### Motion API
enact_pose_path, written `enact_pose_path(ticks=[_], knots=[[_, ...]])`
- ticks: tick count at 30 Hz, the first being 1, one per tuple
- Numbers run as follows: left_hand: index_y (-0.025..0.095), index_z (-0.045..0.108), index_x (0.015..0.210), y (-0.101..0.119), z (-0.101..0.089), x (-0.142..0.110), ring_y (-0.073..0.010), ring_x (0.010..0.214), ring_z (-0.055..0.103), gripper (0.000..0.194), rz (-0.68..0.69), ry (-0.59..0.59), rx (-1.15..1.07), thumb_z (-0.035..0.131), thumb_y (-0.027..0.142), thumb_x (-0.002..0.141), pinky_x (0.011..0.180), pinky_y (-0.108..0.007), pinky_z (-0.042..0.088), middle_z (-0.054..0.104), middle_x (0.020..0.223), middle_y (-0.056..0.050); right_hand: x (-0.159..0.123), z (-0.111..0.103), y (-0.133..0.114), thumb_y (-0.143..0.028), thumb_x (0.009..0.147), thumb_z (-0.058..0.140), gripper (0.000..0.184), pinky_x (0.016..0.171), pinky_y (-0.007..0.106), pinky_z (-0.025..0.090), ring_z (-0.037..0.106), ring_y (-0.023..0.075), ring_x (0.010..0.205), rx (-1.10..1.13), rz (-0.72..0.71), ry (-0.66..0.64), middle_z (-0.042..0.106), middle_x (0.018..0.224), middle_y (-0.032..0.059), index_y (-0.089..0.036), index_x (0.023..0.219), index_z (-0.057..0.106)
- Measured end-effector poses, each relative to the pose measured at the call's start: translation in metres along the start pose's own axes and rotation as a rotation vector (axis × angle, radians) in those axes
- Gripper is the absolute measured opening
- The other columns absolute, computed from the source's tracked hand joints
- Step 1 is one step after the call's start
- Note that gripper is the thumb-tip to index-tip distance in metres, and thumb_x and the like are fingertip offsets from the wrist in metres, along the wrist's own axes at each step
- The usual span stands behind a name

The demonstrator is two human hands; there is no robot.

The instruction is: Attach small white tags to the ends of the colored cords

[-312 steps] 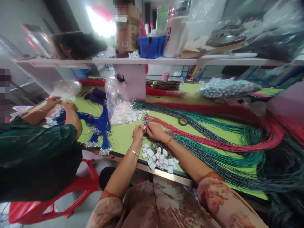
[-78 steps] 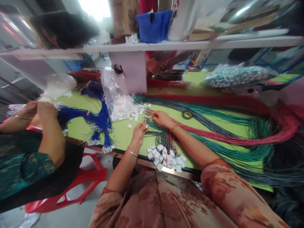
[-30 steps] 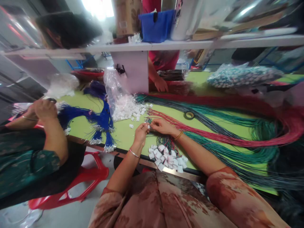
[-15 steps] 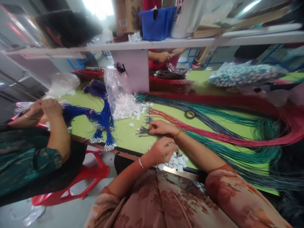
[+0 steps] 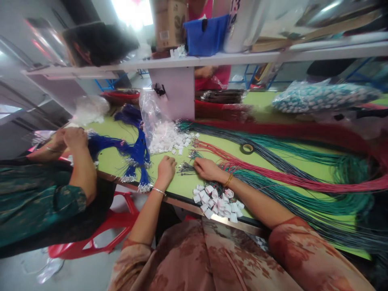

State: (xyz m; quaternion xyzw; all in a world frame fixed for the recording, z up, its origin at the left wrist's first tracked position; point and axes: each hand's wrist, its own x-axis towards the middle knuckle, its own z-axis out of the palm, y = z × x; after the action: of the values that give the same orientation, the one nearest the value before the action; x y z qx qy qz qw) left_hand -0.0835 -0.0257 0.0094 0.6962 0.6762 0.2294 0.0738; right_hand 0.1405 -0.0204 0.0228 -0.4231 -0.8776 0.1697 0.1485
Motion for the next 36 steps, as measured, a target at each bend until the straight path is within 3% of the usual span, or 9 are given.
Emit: enact_pose_path(ticks=[4, 6, 10, 15, 19, 29, 33, 36], knots=[[0.017, 0.061, 0.072, -0.003, 0.003, -0.006, -0.0197, 0.079, 0.054, 0.016, -0.013, 0.058, 0.006, 0.051, 0.02, 0.085, 0.073, -0.033, 0.041, 0.055, 0.089, -0.008, 0.001, -0.005, 0.0, -0.014, 0.085, 0.044, 0.013, 0.066, 0.027, 0.03, 0.05, 0.0176, 0.074, 0.001, -0.008, 0.007, 0.063, 0.085, 0.0079, -0.016, 0.084, 0.056], [0.017, 0.063, 0.081, -0.004, 0.001, -0.008, -0.0204, 0.083, 0.055, 0.01, -0.005, 0.115, -0.091, 0.052, 0.017, 0.082, 0.077, -0.034, 0.043, 0.056, 0.093, -0.009, 0.001, -0.007, 0.002, -0.015, 0.084, 0.045, 0.012, 0.066, 0.028, 0.029, 0.049, 0.018, 0.073, -0.021, -0.006, 0.003, 0.063, 0.085, 0.0087, -0.017, 0.083, 0.056], [0.015, 0.061, 0.107, -0.005, -0.005, -0.009, -0.0186, 0.085, 0.058, 0.032, -0.072, 0.23, -0.55, 0.063, 0.026, 0.077, 0.079, -0.034, 0.048, 0.058, 0.106, -0.011, 0.002, -0.008, 0.009, -0.017, 0.085, 0.044, 0.01, 0.064, 0.027, 0.03, 0.046, 0.0159, 0.067, 0.097, 0.006, 0.036, 0.06, 0.078, 0.0059, -0.017, 0.082, 0.053], [0.015, 0.065, 0.095, 0.009, -0.008, -0.008, -0.0148, 0.077, 0.061, 0.035, -0.245, 0.153, -1.124, 0.072, 0.037, 0.069, 0.072, -0.029, 0.049, 0.065, 0.086, -0.005, 0.013, -0.004, 0.009, -0.021, 0.08, 0.048, 0.006, 0.063, 0.023, 0.034, 0.046, 0.0122, 0.065, 0.47, -0.049, 0.115, 0.056, 0.072, 0.0003, -0.017, 0.078, 0.051], [0.016, 0.068, 0.096, 0.024, -0.011, -0.009, -0.0111, 0.069, 0.061, 0.037, -0.386, 0.102, -1.372, 0.077, 0.036, 0.066, 0.059, -0.022, 0.045, 0.064, 0.08, -0.003, 0.024, -0.001, 0.001, -0.021, 0.078, 0.048, 0.007, 0.061, 0.022, 0.035, 0.046, 0.0113, 0.063, 0.545, -0.017, 0.147, 0.056, 0.069, -0.0004, -0.016, 0.075, 0.053], [0.018, 0.066, 0.089, 0.046, -0.015, -0.01, -0.007, 0.067, 0.056, 0.026, -0.333, 0.055, -1.622, 0.078, 0.023, 0.066, 0.062, -0.018, 0.043, 0.065, 0.083, -0.002, 0.022, -0.001, -0.001, -0.016, 0.077, 0.05, 0.008, 0.059, 0.023, 0.03, 0.046, 0.0125, 0.062, 0.244, 0.125, 0.218, 0.059, 0.069, 0.0027, -0.015, 0.073, 0.057], [0.016, 0.065, 0.082, 0.054, -0.009, -0.009, -0.0058, 0.065, 0.053, 0.019, -0.327, 0.089, -1.648, 0.076, 0.026, 0.069, 0.061, -0.018, 0.042, 0.065, 0.084, -0.002, 0.02, -0.006, -0.002, -0.015, 0.077, 0.05, 0.008, 0.06, 0.024, 0.03, 0.046, 0.0132, 0.062, 0.203, 0.132, 0.14, 0.06, 0.07, 0.0037, -0.015, 0.074, 0.058], [0.016, 0.067, 0.084, 0.058, -0.007, -0.008, -0.0066, 0.067, 0.056, 0.021, -0.333, 0.086, -1.639, 0.075, 0.03, 0.071, 0.061, -0.018, 0.043, 0.065, 0.086, -0.003, 0.017, -0.009, -0.004, -0.016, 0.079, 0.049, 0.01, 0.061, 0.025, 0.03, 0.046, 0.0144, 0.064, 0.138, 0.116, 0.189, 0.061, 0.073, 0.0055, -0.014, 0.078, 0.059]])
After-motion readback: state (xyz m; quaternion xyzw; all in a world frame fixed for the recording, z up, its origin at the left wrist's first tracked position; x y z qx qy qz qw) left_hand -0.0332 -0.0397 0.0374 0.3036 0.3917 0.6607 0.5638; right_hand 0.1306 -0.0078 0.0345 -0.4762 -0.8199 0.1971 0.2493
